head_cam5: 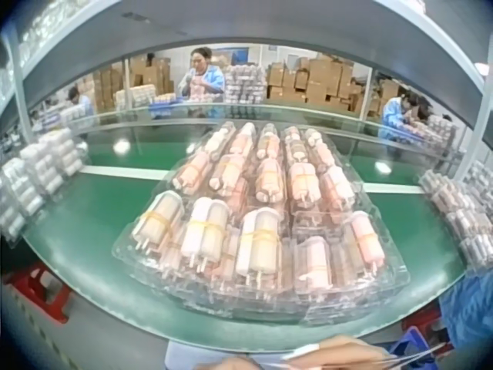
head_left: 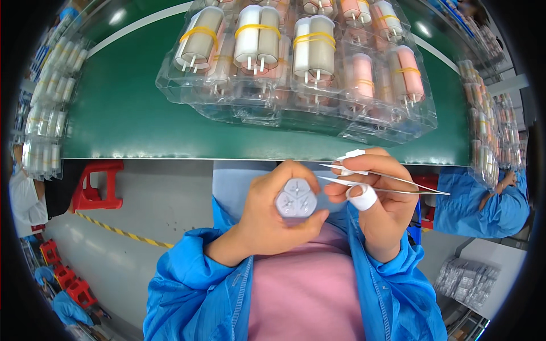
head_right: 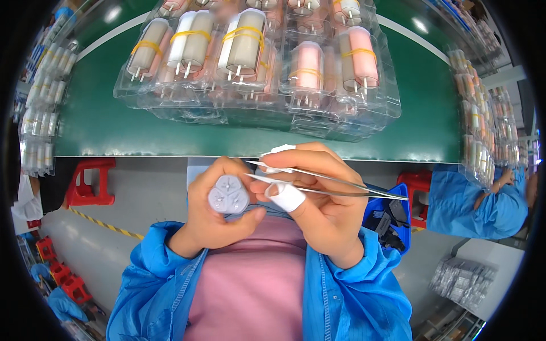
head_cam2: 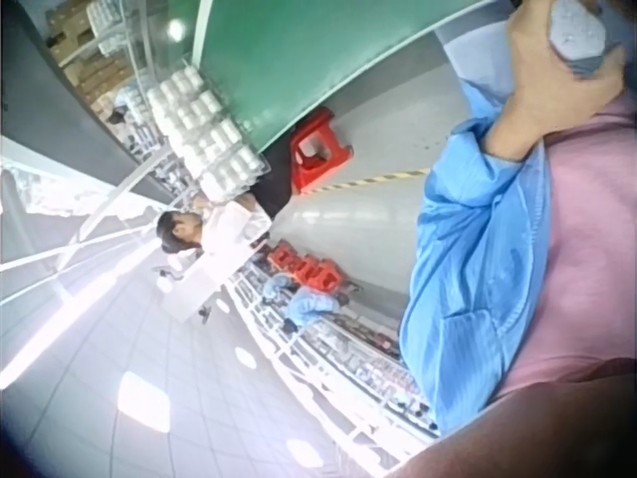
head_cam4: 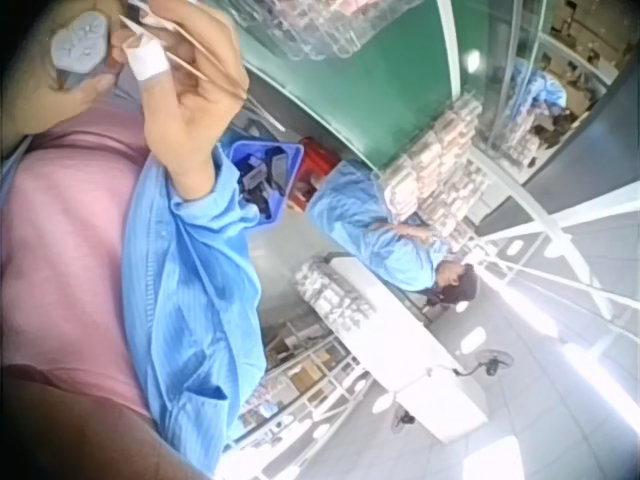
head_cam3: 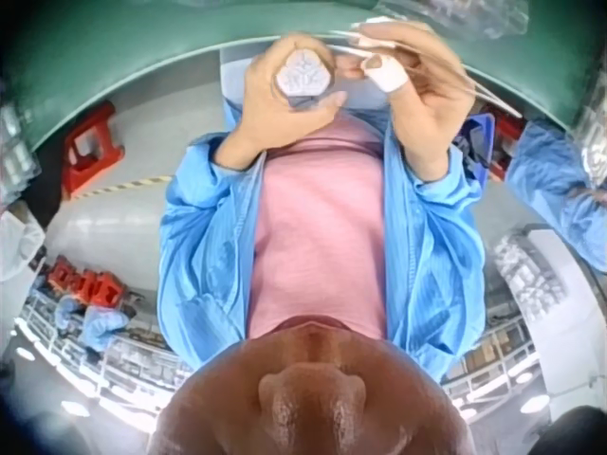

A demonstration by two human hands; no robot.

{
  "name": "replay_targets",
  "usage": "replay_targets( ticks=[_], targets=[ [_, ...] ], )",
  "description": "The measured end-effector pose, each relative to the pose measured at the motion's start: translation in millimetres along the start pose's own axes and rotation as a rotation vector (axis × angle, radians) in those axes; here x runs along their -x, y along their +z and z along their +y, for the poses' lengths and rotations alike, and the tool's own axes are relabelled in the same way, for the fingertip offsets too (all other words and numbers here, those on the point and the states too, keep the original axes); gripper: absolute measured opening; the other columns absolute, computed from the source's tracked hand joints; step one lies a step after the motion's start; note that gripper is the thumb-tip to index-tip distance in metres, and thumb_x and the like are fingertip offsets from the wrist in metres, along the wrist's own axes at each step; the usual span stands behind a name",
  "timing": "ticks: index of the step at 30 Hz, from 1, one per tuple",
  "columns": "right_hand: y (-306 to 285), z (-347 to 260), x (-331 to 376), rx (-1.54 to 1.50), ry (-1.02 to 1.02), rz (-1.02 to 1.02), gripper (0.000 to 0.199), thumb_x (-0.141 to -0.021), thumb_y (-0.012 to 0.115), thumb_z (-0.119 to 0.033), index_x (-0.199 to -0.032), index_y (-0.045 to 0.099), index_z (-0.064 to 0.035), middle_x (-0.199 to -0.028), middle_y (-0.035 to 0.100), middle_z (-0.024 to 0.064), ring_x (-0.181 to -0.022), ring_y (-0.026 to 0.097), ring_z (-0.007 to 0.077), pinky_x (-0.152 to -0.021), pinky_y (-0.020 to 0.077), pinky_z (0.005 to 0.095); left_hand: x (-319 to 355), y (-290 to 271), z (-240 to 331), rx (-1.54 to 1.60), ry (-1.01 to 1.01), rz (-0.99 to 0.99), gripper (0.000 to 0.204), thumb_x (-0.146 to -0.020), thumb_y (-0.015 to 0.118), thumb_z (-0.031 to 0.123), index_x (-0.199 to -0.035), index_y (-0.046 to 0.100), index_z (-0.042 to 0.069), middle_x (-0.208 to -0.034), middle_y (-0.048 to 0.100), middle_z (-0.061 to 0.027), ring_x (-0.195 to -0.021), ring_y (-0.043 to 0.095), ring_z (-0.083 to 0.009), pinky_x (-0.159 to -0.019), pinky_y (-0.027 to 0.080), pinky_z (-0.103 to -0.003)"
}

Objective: Assemble and inspect small white plastic components using tweezers at a factory workstation.

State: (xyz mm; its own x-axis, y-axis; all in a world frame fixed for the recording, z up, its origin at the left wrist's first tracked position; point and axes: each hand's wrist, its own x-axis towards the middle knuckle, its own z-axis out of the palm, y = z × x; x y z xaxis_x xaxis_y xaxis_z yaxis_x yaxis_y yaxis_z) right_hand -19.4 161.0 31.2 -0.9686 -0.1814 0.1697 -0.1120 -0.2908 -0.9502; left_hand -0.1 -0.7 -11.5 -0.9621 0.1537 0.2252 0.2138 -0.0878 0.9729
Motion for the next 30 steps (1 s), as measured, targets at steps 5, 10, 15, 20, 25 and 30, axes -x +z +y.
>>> replay_targets(
  ticks=[5, 10, 15, 20, 25, 30],
  targets=[
    [-11, 7, 2, 0.038, -0.076, -0.002, 0.018, -0.085, 0.059, 0.006, -0.102, 0.060, 0.0109, -0.098, 0.059, 0.0174, -0.079, 0.068, 0.0244, -0.068, 0.0596, 0.0291, 0, 1, -4, -0.048, 0.028, -0.077, 0.048, -0.072, 0.071, 0.002, -0.115, 0.050, -0.001, -0.102, 0.059, -0.0125, -0.089, 0.059, -0.0185, -0.075, 0.048, -0.027],
    [-12, 8, 5, 0.035, -0.073, 0.024, 0.016, -0.084, 0.061, 0.003, -0.099, 0.062, 0.0093, -0.096, 0.060, 0.0165, -0.078, 0.067, 0.0217, -0.065, 0.0583, 0.0272, -2, 7, -8, 0.087, 0.036, -0.011, 0.042, -0.070, 0.071, -0.002, -0.105, 0.050, 0.002, -0.099, 0.061, -0.0118, -0.089, 0.060, -0.0160, -0.075, 0.048, -0.027],
    [-12, 5, 7, 0.349, -0.108, 0.014, 0.016, -0.077, 0.070, -0.003, -0.092, 0.068, 0.0022, -0.090, 0.065, 0.0137, -0.078, 0.064, 0.0182, -0.065, 0.0527, 0.0285, 0, 11, -1, 0.158, -0.177, 0.065, 0.037, -0.068, 0.071, -0.006, -0.098, 0.052, 0.003, -0.088, 0.060, -0.0077, -0.078, 0.059, -0.0108, -0.066, 0.046, -0.023],
    [-7, -3, 5, 0.422, -0.218, -0.150, 0.019, -0.071, 0.075, -0.006, -0.089, 0.071, -0.0011, -0.087, 0.067, 0.0124, -0.074, 0.065, 0.0207, -0.064, 0.0512, 0.0285, -4, 7, -2, -0.048, -0.009, -0.010, 0.025, -0.066, 0.070, -0.006, -0.085, 0.055, 0.003, -0.079, 0.055, -0.0065, -0.068, 0.055, -0.0122, -0.055, 0.041, -0.025],
    [-5, -5, 5, 0.450, -0.210, -0.234, 0.021, -0.070, 0.076, -0.007, -0.089, 0.071, -0.0020, -0.085, 0.068, 0.0117, -0.073, 0.065, 0.0226, -0.062, 0.0516, 0.0288, -4, 7, -3, -0.059, 0.040, 0.000, 0.027, -0.062, 0.070, -0.005, -0.083, 0.056, 0.003, -0.075, 0.053, -0.0079, -0.064, 0.054, -0.0184, -0.053, 0.040, -0.028],
    [-5, -3, 0, 0.491, -0.275, -0.297, 0.020, -0.069, 0.076, -0.007, -0.088, 0.070, -0.0027, -0.083, 0.068, 0.0103, -0.071, 0.064, 0.0223, -0.062, 0.0505, 0.0294, -4, 6, -1, -0.085, 0.038, 0.007, 0.027, -0.061, 0.070, -0.005, -0.082, 0.055, 0.003, -0.075, 0.054, -0.0091, -0.064, 0.054, -0.0214, -0.053, 0.040, -0.030]
  ],
)
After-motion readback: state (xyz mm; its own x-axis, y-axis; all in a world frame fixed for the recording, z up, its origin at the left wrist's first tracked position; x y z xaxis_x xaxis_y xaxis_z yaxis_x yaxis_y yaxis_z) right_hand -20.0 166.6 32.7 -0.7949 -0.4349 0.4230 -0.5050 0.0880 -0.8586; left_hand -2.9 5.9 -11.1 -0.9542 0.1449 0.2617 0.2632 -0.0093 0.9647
